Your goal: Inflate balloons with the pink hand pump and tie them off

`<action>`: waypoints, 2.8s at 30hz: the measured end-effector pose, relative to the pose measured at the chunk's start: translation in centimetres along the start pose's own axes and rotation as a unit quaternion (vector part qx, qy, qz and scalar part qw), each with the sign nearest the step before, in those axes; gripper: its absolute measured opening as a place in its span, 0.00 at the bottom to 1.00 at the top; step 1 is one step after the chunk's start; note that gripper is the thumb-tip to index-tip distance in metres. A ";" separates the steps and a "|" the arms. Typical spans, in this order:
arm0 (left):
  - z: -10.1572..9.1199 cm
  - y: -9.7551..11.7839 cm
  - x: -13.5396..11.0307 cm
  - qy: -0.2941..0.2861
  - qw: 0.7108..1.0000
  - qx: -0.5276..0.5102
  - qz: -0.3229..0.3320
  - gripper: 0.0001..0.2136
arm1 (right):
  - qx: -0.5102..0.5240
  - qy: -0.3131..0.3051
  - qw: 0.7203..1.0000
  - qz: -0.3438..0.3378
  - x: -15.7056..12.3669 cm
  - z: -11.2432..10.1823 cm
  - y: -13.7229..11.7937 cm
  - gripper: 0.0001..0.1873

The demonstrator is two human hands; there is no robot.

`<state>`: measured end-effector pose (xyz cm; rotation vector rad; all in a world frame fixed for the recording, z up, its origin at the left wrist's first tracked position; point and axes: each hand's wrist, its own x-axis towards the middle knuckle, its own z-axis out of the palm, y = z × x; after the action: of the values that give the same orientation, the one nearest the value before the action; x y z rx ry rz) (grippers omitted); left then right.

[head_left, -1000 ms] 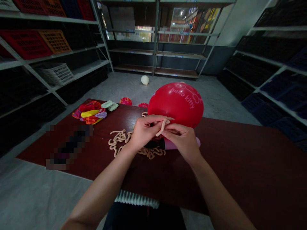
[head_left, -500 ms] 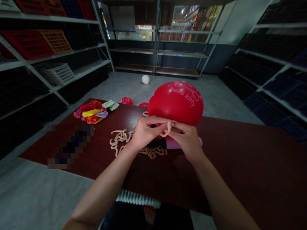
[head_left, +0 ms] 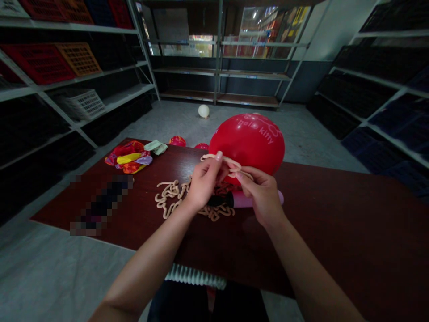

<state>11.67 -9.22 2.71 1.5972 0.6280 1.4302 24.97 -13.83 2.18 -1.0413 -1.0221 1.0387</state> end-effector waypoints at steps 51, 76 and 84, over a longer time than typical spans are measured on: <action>1.3 -0.1 -0.8 -0.067 0.913 0.389 0.100 0.06 | -0.508 0.106 0.807 -0.284 -0.3 -0.9 0.8 0.12; 0.6 0.2 -0.9 -0.008 0.994 0.084 0.071 0.08 | -0.027 0.095 0.995 -0.006 -0.3 0.4 -1.1 0.12; 0.0 1.5 -0.6 -0.093 0.972 0.174 0.124 0.08 | 0.020 0.035 0.999 0.009 -0.1 -0.5 -1.8 0.12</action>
<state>11.33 -10.43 3.66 2.1216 0.6096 1.3770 25.75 -14.35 3.86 -1.0494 -0.9334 1.0264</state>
